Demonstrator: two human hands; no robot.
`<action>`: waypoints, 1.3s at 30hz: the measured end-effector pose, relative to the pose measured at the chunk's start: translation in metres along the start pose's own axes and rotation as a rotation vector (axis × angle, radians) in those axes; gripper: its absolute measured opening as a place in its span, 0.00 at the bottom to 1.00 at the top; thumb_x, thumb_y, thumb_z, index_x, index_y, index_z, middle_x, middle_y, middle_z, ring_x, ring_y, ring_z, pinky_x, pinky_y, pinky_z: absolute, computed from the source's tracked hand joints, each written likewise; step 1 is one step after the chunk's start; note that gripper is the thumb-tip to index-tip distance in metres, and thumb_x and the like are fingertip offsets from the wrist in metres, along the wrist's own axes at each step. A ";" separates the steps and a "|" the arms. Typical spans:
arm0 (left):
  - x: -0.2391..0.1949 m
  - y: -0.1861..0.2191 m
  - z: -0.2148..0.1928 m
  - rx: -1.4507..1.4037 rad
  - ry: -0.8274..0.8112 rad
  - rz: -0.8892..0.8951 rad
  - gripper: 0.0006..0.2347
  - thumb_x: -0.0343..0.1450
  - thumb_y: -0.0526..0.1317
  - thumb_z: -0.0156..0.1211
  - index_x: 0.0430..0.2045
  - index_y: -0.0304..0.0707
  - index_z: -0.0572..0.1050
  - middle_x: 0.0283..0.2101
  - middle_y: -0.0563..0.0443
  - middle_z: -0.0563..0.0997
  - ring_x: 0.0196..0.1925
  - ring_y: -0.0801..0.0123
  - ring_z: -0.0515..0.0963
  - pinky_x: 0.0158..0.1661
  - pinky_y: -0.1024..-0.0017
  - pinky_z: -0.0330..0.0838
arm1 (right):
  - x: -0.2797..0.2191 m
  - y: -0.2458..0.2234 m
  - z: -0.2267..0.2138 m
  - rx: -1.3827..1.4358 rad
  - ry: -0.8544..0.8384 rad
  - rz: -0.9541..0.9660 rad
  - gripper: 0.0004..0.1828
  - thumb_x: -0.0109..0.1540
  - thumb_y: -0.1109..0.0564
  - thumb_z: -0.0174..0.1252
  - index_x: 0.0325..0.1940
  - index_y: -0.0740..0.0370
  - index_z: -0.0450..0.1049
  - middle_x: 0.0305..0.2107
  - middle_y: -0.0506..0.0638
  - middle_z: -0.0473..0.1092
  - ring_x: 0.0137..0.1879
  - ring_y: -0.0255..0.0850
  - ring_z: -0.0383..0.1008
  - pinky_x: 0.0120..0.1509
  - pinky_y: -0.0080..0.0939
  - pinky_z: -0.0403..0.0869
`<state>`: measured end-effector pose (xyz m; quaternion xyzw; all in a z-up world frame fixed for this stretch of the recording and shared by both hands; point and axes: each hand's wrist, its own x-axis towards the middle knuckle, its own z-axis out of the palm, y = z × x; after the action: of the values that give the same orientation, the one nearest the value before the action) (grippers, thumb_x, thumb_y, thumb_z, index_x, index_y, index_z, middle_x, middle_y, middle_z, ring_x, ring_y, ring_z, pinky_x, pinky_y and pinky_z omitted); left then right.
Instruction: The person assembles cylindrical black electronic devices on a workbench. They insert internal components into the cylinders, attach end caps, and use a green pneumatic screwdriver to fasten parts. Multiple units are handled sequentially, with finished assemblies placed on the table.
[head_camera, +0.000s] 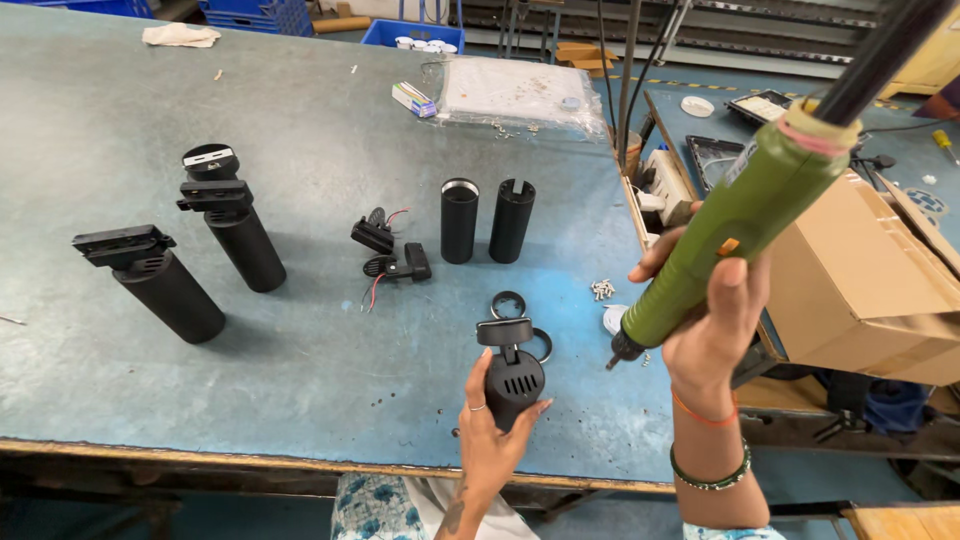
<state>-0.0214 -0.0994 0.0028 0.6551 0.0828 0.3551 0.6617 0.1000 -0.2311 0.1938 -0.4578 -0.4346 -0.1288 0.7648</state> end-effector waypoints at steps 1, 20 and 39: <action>0.000 -0.002 0.005 0.028 0.037 0.061 0.38 0.64 0.33 0.74 0.68 0.40 0.55 0.46 0.40 0.83 0.44 0.61 0.89 0.42 0.68 0.84 | -0.001 -0.007 -0.001 0.048 -0.020 0.050 0.35 0.75 0.36 0.55 0.66 0.72 0.60 0.39 0.59 0.67 0.39 0.44 0.72 0.44 0.42 0.74; -0.003 0.038 0.001 0.271 0.148 0.245 0.28 0.60 0.36 0.77 0.55 0.40 0.71 0.71 0.31 0.61 0.65 0.42 0.74 0.57 0.57 0.74 | -0.024 -0.012 0.040 0.326 -0.207 0.250 0.46 0.67 0.25 0.54 0.64 0.72 0.58 0.30 0.62 0.65 0.30 0.44 0.69 0.35 0.41 0.71; 0.001 0.032 0.004 0.257 0.093 0.163 0.27 0.62 0.34 0.74 0.55 0.42 0.69 0.58 0.37 0.75 0.51 0.49 0.83 0.47 0.61 0.78 | -0.030 0.014 0.049 0.271 -0.134 0.277 0.49 0.62 0.20 0.56 0.61 0.68 0.59 0.28 0.60 0.66 0.27 0.43 0.68 0.33 0.42 0.71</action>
<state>-0.0300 -0.1057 0.0336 0.7219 0.1047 0.4240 0.5368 0.0643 -0.1894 0.1720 -0.4136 -0.4309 0.0683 0.7991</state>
